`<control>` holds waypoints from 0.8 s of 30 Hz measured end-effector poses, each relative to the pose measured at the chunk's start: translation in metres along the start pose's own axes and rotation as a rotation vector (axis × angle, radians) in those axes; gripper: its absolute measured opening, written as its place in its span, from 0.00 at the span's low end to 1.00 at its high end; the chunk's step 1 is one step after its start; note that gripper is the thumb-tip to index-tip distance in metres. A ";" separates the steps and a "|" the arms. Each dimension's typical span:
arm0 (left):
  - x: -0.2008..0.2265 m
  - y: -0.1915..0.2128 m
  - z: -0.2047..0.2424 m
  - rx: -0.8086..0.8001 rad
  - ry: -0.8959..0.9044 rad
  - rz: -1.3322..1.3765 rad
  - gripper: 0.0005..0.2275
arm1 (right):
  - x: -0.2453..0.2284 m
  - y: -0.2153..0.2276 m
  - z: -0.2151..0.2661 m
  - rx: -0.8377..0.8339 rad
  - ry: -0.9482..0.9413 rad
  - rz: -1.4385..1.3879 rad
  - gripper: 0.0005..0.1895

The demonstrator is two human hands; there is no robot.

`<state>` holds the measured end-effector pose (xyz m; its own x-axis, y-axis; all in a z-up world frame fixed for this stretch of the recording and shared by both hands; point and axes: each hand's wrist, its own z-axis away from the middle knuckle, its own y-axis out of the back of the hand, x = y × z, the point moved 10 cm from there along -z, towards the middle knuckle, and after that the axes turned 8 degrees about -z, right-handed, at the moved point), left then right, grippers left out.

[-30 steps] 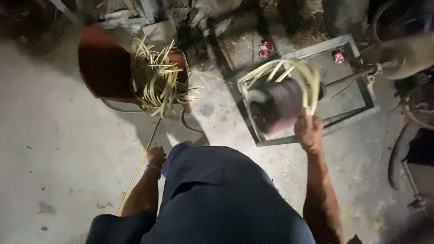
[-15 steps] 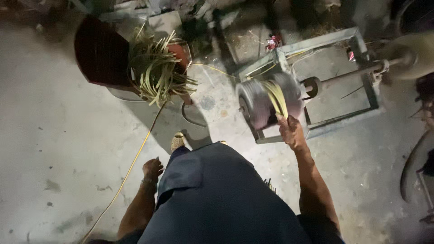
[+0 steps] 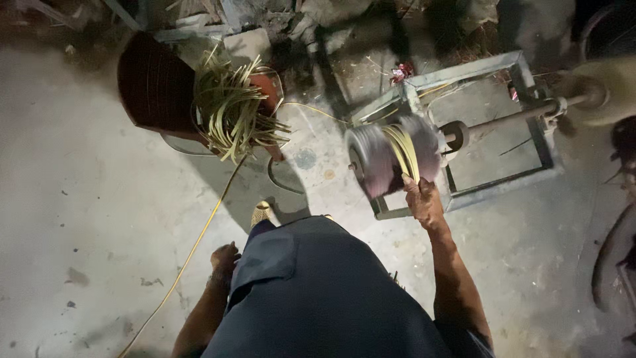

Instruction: The person picks up strips of bamboo, sands them using a belt sander, and places them onto a pile on the floor.

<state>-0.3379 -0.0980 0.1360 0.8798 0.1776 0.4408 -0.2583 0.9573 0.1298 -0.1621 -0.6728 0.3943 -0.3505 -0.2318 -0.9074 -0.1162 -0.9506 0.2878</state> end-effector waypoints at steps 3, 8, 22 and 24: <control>0.010 0.007 -0.004 0.124 -0.083 0.067 0.13 | 0.015 -0.001 -0.003 0.029 -0.076 -0.023 0.25; 0.024 -0.003 -0.011 -0.031 -0.163 0.279 0.14 | 0.016 -0.002 -0.003 0.000 -0.021 -0.050 0.23; -0.001 0.004 0.014 0.109 -0.126 -0.305 0.19 | 0.022 0.002 0.008 -0.024 -0.079 -0.158 0.21; -0.002 0.007 0.014 0.162 -0.123 -0.070 0.16 | 0.016 0.002 0.008 -0.010 -0.034 -0.187 0.21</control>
